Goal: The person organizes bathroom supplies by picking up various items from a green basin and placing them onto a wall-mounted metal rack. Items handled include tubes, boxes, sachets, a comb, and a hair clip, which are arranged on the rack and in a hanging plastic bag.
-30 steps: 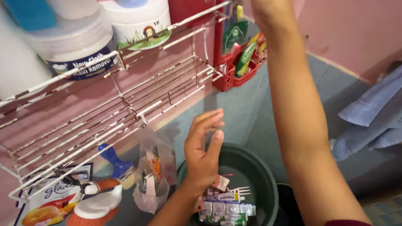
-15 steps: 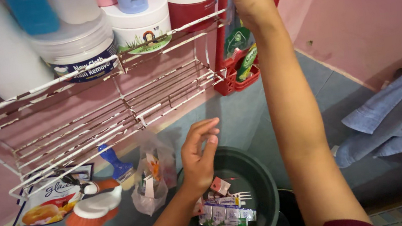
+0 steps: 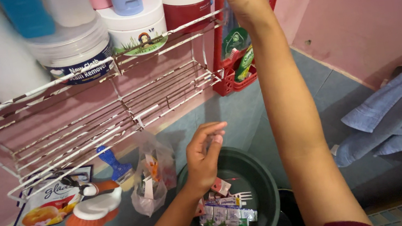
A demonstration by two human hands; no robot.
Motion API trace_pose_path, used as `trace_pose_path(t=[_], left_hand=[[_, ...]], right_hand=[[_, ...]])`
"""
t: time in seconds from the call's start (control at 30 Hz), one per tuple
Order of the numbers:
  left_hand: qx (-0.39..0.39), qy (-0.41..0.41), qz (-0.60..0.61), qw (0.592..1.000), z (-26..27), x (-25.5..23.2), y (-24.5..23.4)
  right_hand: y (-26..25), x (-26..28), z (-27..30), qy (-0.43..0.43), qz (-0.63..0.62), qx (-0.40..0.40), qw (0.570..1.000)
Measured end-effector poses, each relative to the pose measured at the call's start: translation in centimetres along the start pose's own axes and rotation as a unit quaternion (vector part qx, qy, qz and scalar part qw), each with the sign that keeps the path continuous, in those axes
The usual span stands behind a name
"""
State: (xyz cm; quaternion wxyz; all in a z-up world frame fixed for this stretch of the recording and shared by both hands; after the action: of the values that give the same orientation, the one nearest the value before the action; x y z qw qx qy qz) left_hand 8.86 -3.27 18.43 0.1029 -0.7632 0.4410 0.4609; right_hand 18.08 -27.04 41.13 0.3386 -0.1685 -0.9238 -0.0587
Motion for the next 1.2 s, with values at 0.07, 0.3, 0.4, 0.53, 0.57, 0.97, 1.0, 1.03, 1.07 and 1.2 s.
trace_pose_path(t=[0.07, 0.3, 0.4, 0.53, 0.57, 0.97, 1.0, 1.03, 1.07, 1.2], left_hand=[[-0.002, -0.003, 0.003, 1.0, 0.0, 0.4, -0.1], [-0.001, -0.013, 0.013, 1.0, -0.1, 1.6, -0.3], [-0.003, -0.014, 0.024, 1.0, -0.1, 2.4, -0.3], [-0.005, -0.012, 0.026, 1.0, 0.2, 3.4, -0.4], [-0.01, -0.021, 0.035, 0.999, 0.3, 4.0, -0.4], [-0.037, -0.219, 0.037, 0.974, 9.9, 21.7, -2.4], [-0.044, -0.213, 0.052, 0.975, 11.1, 24.5, -2.8], [-0.051, -0.206, 0.066, 0.975, 12.6, 27.1, -3.5], [-0.069, -0.209, 0.051, 0.974, 14.1, 29.7, -4.2], [-0.121, -0.233, -0.022, 0.965, 19.7, 37.3, -7.6]], right_hand=[[-0.3, -0.4, 0.1, 0.023, 0.021, -0.013, 0.999], [0.1, 0.0, 0.2, 0.022, 0.032, -0.006, 0.999], [-0.3, -0.2, 0.7, 0.027, 0.041, -0.016, 0.999], [-0.9, 0.5, 1.9, -0.007, 0.02, -0.032, 0.999], [-1.2, 1.0, 2.4, -0.02, 0.02, -0.044, 0.999], [-6.3, -4.7, 36.3, 0.049, 0.127, -0.335, 0.932], [-6.3, -7.7, 39.9, 0.103, 0.138, -0.335, 0.926], [-6.7, -11.1, 43.8, 0.159, 0.134, -0.354, 0.912], [-7.3, -14.5, 47.5, 0.213, 0.132, -0.368, 0.895], [-8.0, -23.2, 60.3, 0.296, 0.185, -0.35, 0.87]])
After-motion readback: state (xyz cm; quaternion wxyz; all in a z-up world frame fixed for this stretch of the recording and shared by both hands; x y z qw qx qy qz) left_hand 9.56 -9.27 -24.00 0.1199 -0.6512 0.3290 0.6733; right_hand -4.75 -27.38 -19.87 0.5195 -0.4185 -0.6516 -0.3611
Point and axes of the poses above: each hand's wrist, its own z-axis away from the middle knuckle, its own y-axis out of the palm, x = y × z, the point moved 10 cm from there along -z, towards the middle knuckle, and after that the axes turned 2 degrees about z, right-handed, at the moved point
